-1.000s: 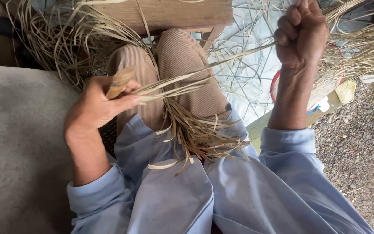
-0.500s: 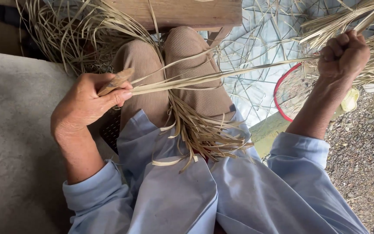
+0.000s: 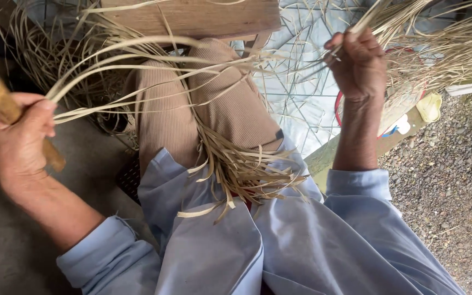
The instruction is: Weaving thin bamboo strips together to create a structured mat or basket, using a wooden stick to assist in positioning and tightening the weave.
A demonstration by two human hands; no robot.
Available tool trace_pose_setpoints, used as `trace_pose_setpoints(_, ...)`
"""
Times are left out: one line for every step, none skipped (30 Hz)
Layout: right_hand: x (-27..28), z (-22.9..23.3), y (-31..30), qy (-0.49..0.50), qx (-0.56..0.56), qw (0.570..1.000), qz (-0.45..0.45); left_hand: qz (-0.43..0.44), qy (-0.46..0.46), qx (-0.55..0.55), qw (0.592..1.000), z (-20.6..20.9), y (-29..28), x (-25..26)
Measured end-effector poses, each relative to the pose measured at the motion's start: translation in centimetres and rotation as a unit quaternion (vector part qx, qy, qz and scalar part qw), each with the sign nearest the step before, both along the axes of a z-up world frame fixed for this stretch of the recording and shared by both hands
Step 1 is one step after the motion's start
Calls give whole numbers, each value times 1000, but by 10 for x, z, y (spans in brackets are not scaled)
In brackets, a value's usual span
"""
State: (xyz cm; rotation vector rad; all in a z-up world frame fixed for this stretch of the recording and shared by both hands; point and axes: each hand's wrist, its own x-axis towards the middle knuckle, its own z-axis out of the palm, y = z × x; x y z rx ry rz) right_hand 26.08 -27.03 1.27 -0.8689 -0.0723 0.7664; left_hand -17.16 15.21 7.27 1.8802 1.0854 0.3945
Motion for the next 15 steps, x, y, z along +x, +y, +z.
trace_pose_setpoints(-5, 1, 7, -13, -2, 1000, 9, 35, -2, 1, 999, -5, 5, -5)
trace_pose_setpoints(-10, 2, 13, -26, -4, 999, 19, 71, -3, 1, 997, -10, 10, -10)
trace_pose_setpoints(-13, 1, 17, -27, -4, 999, 17, 70, -3, 1, 998, -20, 17, -15)
trace_pose_setpoints(-16, 1, 20, -16, 12, 999, 34, 108, -18, -13, 994, -30, 23, -20)
trace_pose_setpoints(-19, 0, 24, -6, 29, 998, 50, 147, -33, -27, 988, -40, 30, -26)
trace_pose_setpoints(-21, -3, 27, -5, 28, 998, 49, 146, -32, -28, 988, -49, 36, -28)
trace_pose_setpoints(-24, -7, 30, 3, 14, 999, 30, 167, -41, -8, 985, -57, 42, -31)
trace_pose_setpoints(-26, -10, 32, 10, 0, 1000, 11, 187, -50, 12, 981, -67, 48, -33)
trace_pose_setpoints(-32, -7, 39, 11, -1, 1000, 9, 186, -50, 11, 981, -75, 51, -32)
trace_pose_setpoints(-38, -3, 46, 28, 4, 1000, -5, 183, -77, 107, 974, -82, 54, -31)
trace_pose_setpoints(-44, 0, 54, 45, 9, 999, -18, 176, -105, 201, 958, -88, 58, -29)
trace_pose_setpoints(-49, 2, 62, 46, 9, 999, -20, 174, -105, 201, 958, -71, 40, -16)
trace_pose_setpoints(-54, 5, 69, 59, 32, 998, -12, 136, -95, 320, 933, -54, 22, -3)
trace_pose_setpoints(-58, 8, 78, 71, 55, 996, -2, 90, -84, 431, 894, -37, 4, 9)
trace_pose_setpoints(-63, 5, 85, 71, 56, 996, -3, 90, -85, 431, 894, -29, -18, 29)
